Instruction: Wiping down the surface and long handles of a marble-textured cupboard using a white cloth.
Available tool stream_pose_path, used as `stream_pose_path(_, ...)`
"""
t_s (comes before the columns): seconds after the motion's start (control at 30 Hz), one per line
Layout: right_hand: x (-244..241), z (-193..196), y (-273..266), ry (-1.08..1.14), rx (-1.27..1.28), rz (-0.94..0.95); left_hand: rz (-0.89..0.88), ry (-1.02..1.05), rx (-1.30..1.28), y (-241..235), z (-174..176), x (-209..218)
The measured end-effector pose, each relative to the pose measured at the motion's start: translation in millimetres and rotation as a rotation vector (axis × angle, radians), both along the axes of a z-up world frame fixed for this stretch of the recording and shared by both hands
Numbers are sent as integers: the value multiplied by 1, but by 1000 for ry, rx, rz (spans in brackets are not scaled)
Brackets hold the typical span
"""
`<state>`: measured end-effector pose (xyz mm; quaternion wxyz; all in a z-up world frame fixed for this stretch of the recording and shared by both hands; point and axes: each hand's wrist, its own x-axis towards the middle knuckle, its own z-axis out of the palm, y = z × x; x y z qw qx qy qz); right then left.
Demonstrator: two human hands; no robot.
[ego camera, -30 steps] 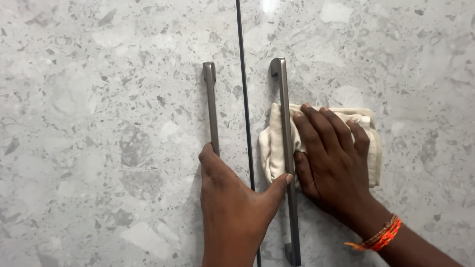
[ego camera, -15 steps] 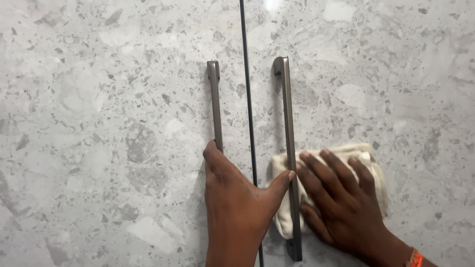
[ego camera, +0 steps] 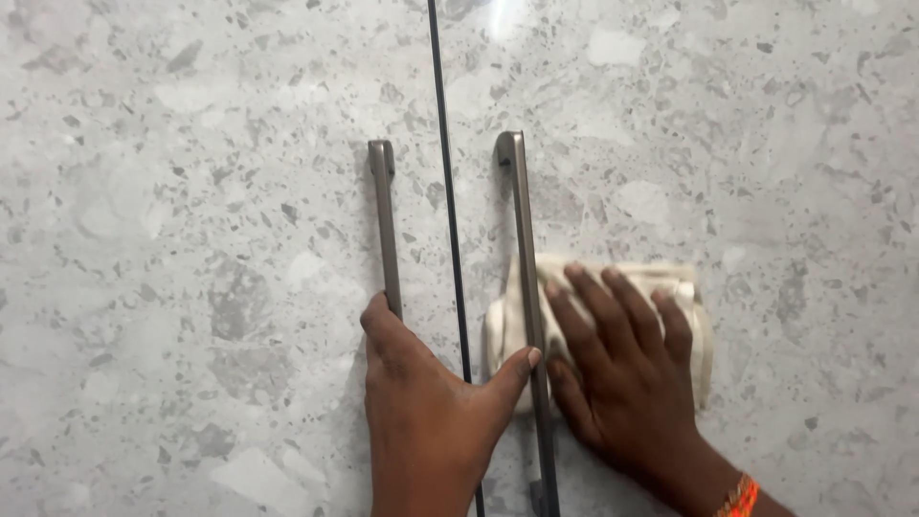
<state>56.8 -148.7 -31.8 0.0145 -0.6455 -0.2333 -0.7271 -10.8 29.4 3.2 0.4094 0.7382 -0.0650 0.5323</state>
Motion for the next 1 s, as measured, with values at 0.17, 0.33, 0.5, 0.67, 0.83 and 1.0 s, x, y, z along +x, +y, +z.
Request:
stream_pose_path(0.17, -2, -36, -19, 63, -80, 16, -27, 97, -26, -3, 5, -10)
stream_pose_path(0.33, 12, -23, -45, 21, -114, -9, -13, -48, 28, 1, -1, -5)
stream_pose_path(0.5, 20, 7, -83, -34, 180, -83, -30, -84, 30, 0, -1, -2)
stream_pose_path(0.67, 16, -15, -57, -14, 301, -110, -8, -63, -14, -5, 4, -6)
stream_pose_path(0.83, 7, -41, 19, 25, 324, -128, 14, 152, -66, -4, 7, -12)
stream_pose_path(1.0, 11, -37, -12, 24, 368, -119, -13, 15, 28, 1, 5, -10)
